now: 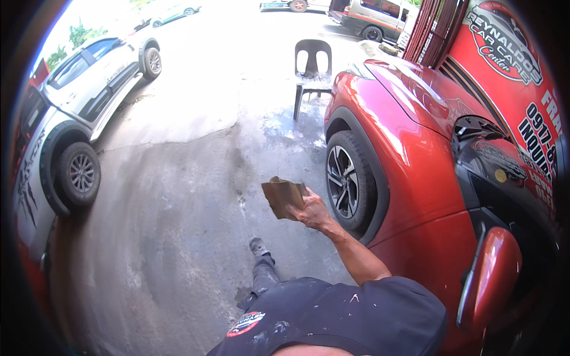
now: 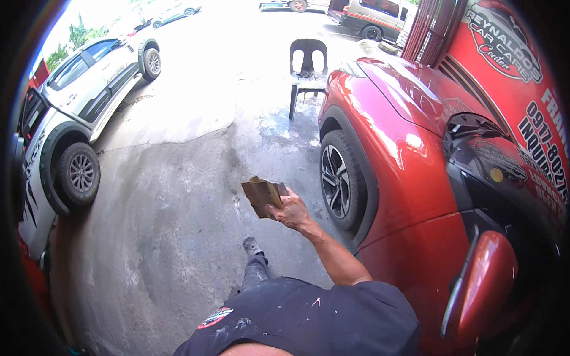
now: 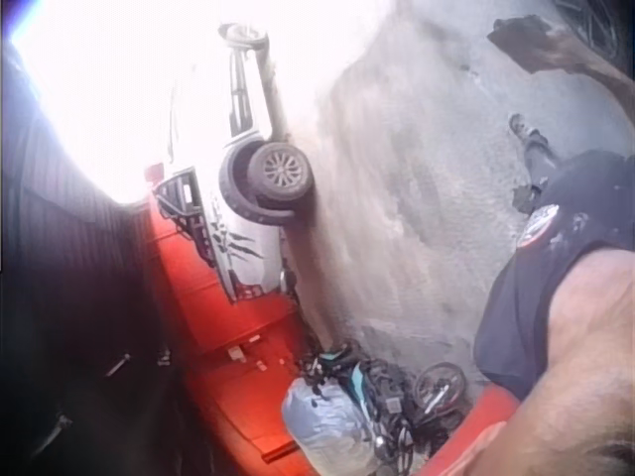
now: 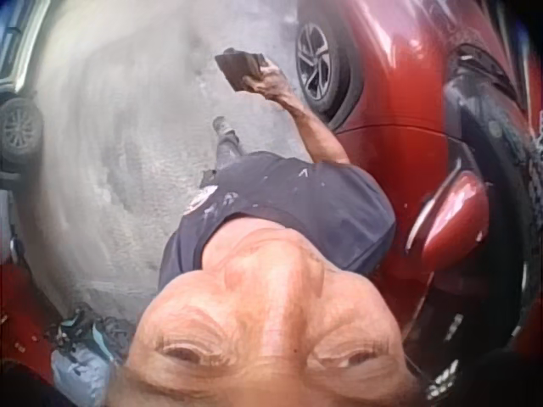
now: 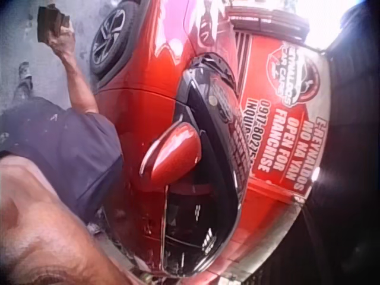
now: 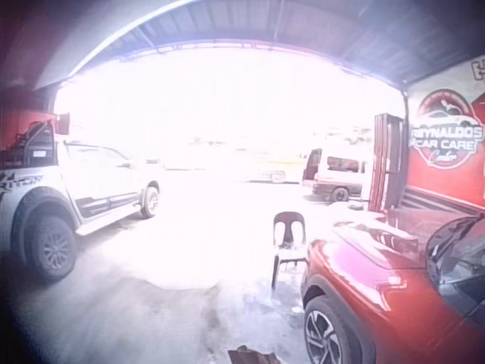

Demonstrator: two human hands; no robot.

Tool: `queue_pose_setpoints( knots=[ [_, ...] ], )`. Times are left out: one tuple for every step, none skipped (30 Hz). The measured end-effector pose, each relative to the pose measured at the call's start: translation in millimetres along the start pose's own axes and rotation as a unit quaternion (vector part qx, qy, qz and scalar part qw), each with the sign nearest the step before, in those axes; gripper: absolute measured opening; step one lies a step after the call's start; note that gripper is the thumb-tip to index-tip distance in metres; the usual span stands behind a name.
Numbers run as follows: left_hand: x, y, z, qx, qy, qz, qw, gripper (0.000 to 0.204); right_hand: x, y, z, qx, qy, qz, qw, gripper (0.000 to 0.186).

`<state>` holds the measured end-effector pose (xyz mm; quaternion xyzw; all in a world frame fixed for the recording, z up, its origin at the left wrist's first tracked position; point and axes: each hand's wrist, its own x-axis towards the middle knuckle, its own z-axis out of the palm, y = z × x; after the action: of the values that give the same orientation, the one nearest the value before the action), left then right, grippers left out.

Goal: The person sands a specific area on the rear quarter panel of a red car using a sanding block and water. They repeatedly rub the surface, dip the block in a bucket of water, and switch between different sanding sheets during the process.

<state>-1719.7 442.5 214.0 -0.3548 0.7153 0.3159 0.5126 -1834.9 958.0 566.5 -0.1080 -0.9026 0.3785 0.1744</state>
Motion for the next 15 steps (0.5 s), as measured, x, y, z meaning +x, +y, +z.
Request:
queue_pose_setpoints(
  knots=[
    [17, 48, -19, 0.018, 0.003, 0.004, 1.0, 0.032, 22, 19, 8, -0.017, 0.004, 0.006, 1.0, 0.031],
    [34, 100, -42, 0.038, 0.011, 0.013, 0.999, 0.033, 40, 37, 17, -0.024, -0.012, 0.072, 0.997, 0.032],
    [48, 159, -67, 0.063, 0.018, 0.028, 0.997, 0.034, 59, 53, 21, -0.032, -0.026, 0.135, 0.99, 0.033],
    [68, 228, -94, 0.096, 0.033, 0.062, 0.993, 0.035, 72, 73, 30, -0.024, 0.019, 0.125, 0.992, 0.033],
    [82, 302, -126, 0.142, 0.059, 0.105, 0.982, 0.036, 90, 84, 31, -0.012, 0.06, 0.123, 0.991, 0.034],
    [98, 394, -157, 0.197, 0.097, 0.164, 0.962, 0.037, 119, 99, 27, -0.024, 0.061, 0.157, 0.985, 0.034],
    [100, 478, -193, 0.232, 0.143, 0.216, 0.938, 0.038, 149, 95, 25, -0.027, 0.049, 0.191, 0.98, 0.034],
    [80, 578, -180, 0.234, 0.15, 0.244, 0.929, 0.036, 155, 104, 16, -0.052, 0.042, 0.252, 0.965, 0.034],
    [76, 660, -218, 0.107, 0.224, 0.356, 0.901, 0.035, 183, 122, 31, -0.045, 0.053, 0.245, 0.967, 0.033],
    [45, 761, -213, 0.108, 0.203, 0.393, 0.89, 0.035, 206, 129, 26, -0.05, 0.082, 0.28, 0.955, 0.032],
    [30, 845, -273, 0.104, 0.276, 0.476, 0.829, 0.039, 255, 130, 39, -0.02, 0.106, 0.274, 0.956, 0.031],
    [2, 927, -231, 0.08, 0.257, 0.497, 0.825, 0.038, 272, 154, 38, -0.048, 0.117, 0.306, 0.944, 0.031],
    [-51, 1002, -181, 0.052, 0.192, 0.524, 0.828, 0.038, 289, 179, 33, -0.074, 0.134, 0.343, 0.927, 0.031],
    [-90, 1053, -160, 0.015, 0.152, 0.544, 0.825, 0.039, 317, 204, 43, -0.081, 0.141, 0.362, 0.918, 0.031],
    [-92, 1088, -158, -0.008, 0.129, 0.585, 0.801, 0.039, 358, 229, 56, -0.065, 0.115, 0.346, 0.929, 0.031]
  ],
)
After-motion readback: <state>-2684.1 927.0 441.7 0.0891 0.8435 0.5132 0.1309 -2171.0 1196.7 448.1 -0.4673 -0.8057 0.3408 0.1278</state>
